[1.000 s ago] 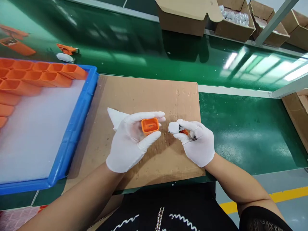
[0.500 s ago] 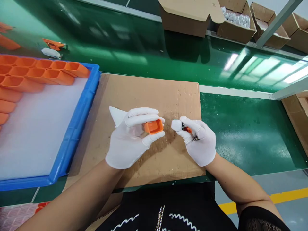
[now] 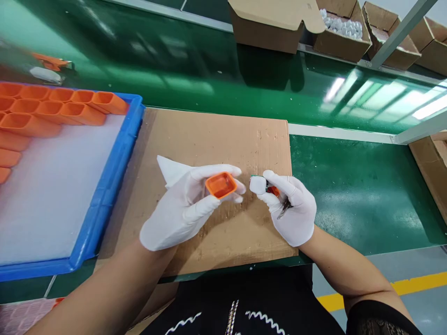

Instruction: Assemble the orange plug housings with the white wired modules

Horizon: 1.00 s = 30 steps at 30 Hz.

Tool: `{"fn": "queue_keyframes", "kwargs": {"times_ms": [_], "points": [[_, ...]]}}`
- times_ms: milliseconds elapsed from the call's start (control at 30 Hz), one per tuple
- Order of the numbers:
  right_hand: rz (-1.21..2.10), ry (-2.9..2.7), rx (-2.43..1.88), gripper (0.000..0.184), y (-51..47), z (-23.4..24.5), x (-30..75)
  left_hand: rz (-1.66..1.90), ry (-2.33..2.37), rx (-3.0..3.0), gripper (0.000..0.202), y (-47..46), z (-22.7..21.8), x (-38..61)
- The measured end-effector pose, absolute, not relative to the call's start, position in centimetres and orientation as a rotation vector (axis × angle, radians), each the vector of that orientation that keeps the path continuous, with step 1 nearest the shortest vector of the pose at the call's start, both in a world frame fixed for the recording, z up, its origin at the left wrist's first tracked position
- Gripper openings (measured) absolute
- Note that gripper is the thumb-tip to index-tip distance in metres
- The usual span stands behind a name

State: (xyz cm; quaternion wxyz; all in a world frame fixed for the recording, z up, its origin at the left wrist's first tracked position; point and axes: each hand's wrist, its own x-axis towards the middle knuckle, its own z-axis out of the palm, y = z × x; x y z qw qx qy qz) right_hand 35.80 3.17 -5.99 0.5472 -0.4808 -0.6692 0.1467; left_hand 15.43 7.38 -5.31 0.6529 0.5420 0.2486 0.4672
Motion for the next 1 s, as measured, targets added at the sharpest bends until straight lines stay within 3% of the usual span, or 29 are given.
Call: {"fn": "queue_keyframes", "kwargs": {"times_ms": [700, 867, 1000], "points": [[0.062, -1.843, -1.220, 0.028, 1.9, -5.3, 34.9, 1.077, 0.644, 1.941, 0.029, 7.8, -6.2, 14.8], [-0.035, -1.902, -1.286, 0.015, 2.0, -4.6, 35.0, 1.114, 0.616, 1.985, 0.030, 7.8, -6.4, 14.9], [-0.070, -1.982, -1.329, 0.017, 1.9, -4.1, 35.0, 1.144, 0.589, 2.007, 0.032, 7.8, -6.6, 15.1]]}}
